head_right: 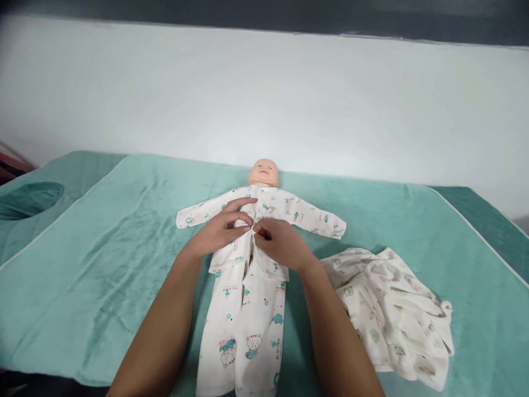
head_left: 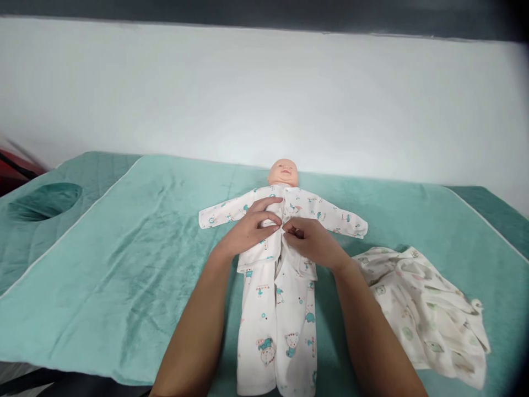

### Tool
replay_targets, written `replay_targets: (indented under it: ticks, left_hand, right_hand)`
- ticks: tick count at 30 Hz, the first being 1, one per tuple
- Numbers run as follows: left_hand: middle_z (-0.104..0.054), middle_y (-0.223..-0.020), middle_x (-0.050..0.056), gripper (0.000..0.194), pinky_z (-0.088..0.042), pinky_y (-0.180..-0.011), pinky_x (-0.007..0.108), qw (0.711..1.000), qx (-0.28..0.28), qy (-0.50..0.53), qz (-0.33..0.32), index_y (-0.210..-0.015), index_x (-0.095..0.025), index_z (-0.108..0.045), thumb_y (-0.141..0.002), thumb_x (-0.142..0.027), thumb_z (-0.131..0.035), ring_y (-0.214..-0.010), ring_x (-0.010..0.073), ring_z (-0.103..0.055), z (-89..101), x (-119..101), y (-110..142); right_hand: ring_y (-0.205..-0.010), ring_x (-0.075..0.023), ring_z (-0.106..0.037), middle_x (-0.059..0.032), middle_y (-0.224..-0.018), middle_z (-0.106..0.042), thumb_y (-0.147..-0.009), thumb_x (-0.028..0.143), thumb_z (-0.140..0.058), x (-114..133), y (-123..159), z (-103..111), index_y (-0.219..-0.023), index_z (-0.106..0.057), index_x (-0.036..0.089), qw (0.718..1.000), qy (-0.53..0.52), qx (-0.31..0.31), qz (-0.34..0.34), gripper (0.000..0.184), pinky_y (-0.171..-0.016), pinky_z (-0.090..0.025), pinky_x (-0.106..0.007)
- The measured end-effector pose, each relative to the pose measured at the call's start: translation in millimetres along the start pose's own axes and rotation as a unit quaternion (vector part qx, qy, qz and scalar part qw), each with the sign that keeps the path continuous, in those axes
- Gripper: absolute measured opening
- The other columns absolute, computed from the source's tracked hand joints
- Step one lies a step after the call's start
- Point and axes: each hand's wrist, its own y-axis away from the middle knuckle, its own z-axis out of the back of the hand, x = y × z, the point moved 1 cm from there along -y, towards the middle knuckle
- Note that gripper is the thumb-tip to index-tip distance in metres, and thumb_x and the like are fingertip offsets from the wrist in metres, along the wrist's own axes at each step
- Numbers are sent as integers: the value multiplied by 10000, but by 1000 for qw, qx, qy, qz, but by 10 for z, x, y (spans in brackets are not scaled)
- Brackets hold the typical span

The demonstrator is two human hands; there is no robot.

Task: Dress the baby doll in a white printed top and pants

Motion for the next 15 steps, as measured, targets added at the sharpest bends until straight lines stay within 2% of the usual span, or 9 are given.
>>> replay_targets:
  ticks: [5,9,15]
  left_hand:
    - [-411,-1530,38,190,-405,-1093,502,1000,-6,3,4,-948,-267,-722,-922,-359,-558,-1405,321,-365,-6,-3,6]
    - [-448,-1503,42,192,-429,-1078,473,1000,-8,13,-4,-929,-267,-734,-915,-363,-567,-1412,309,-361,1,24,6]
    - [-478,-1480,18,182,-285,-1188,473,999,12,-2,-38,-880,-269,-723,-927,-335,-559,-1449,271,-306,11,40,4]
  right_hand:
    - [-530,-93,-386,50,-606,-482,-838,280,-485,-30,-4,-20,-756,-592,199,998,-57,-7,-35,157,-508,-296,-226]
    - [-534,-98,-410,47,-602,-501,-825,283,-513,-46,-24,-59,-749,-619,199,997,-57,-37,-41,155,-515,-316,-227]
    - [-562,-115,-470,24,-667,-569,-826,284,-528,-41,-47,-113,-752,-619,206,989,-66,-116,-72,140,-531,-352,-238]
